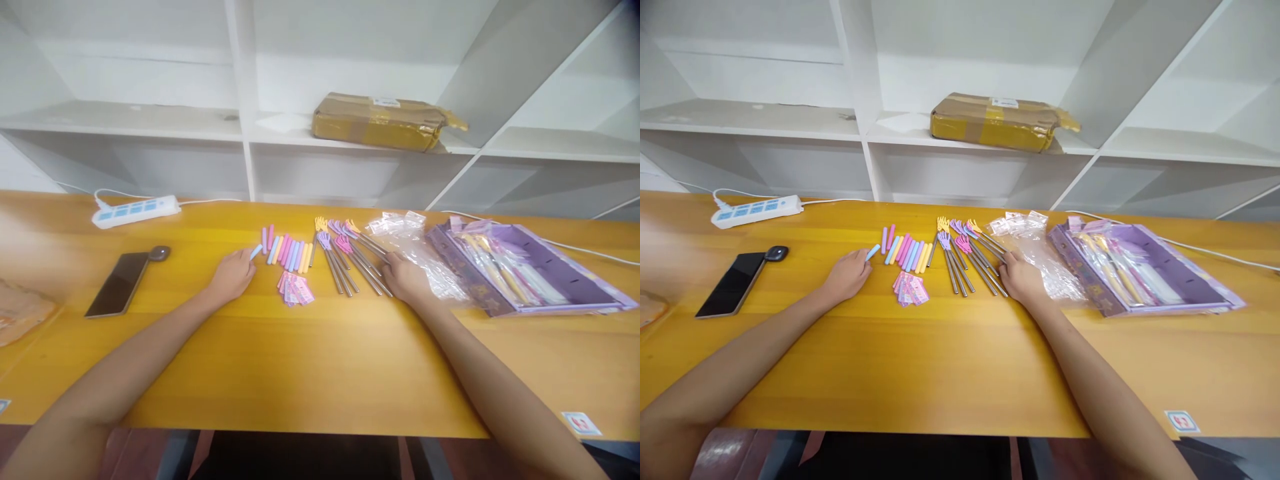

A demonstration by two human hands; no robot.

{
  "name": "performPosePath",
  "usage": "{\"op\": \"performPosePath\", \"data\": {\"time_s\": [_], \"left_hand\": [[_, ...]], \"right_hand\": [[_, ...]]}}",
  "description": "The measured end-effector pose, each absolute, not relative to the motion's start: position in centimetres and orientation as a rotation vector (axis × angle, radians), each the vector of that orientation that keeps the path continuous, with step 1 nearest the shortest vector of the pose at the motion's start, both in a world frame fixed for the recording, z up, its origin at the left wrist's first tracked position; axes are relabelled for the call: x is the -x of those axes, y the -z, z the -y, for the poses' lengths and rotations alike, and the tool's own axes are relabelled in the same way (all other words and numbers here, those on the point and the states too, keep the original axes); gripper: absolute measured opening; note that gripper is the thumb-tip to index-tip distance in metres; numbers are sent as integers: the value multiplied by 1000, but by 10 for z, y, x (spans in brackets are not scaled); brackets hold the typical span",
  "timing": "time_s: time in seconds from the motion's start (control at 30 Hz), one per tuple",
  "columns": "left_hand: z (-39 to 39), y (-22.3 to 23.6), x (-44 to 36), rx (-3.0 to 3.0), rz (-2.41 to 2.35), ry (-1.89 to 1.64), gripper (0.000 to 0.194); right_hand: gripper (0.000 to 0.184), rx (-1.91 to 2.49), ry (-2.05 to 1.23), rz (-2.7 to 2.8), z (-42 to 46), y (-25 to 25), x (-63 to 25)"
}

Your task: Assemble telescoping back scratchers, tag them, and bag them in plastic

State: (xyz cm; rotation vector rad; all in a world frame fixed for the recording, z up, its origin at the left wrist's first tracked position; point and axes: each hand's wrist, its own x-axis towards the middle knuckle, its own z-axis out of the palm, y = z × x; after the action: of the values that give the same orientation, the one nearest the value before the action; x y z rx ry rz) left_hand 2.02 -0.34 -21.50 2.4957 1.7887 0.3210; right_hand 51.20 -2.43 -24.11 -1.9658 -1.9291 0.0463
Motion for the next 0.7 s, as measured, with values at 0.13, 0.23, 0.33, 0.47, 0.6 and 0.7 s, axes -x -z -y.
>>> {"op": "performPosePath", "data": {"time_s": [0.13,0.23,0.33,0.47,0.6,0.7], "left_hand": [[4,214,-21,-2478,-1788,-335,33],[4,213,-22,-2464,-1793,-336,33],[4,213,-21,-2467,-1792,-327,33],[4,213,-21,-2470,-1776,-332,34],[5,211,-22,-2478,-1778,-308,35],[5,209,-23,-2478,-1782,-297,36]], "right_hand": [[25,1909,-157,1789,25,237,-512],[25,1847,-252,1630,27,234,-513],[22,1772,-359,1461,28,232,-515],[18,1632,-498,1291,30,225,-519],[14,1497,-621,1199,34,218,-525],[13,1414,-704,1142,35,218,-531]]}}
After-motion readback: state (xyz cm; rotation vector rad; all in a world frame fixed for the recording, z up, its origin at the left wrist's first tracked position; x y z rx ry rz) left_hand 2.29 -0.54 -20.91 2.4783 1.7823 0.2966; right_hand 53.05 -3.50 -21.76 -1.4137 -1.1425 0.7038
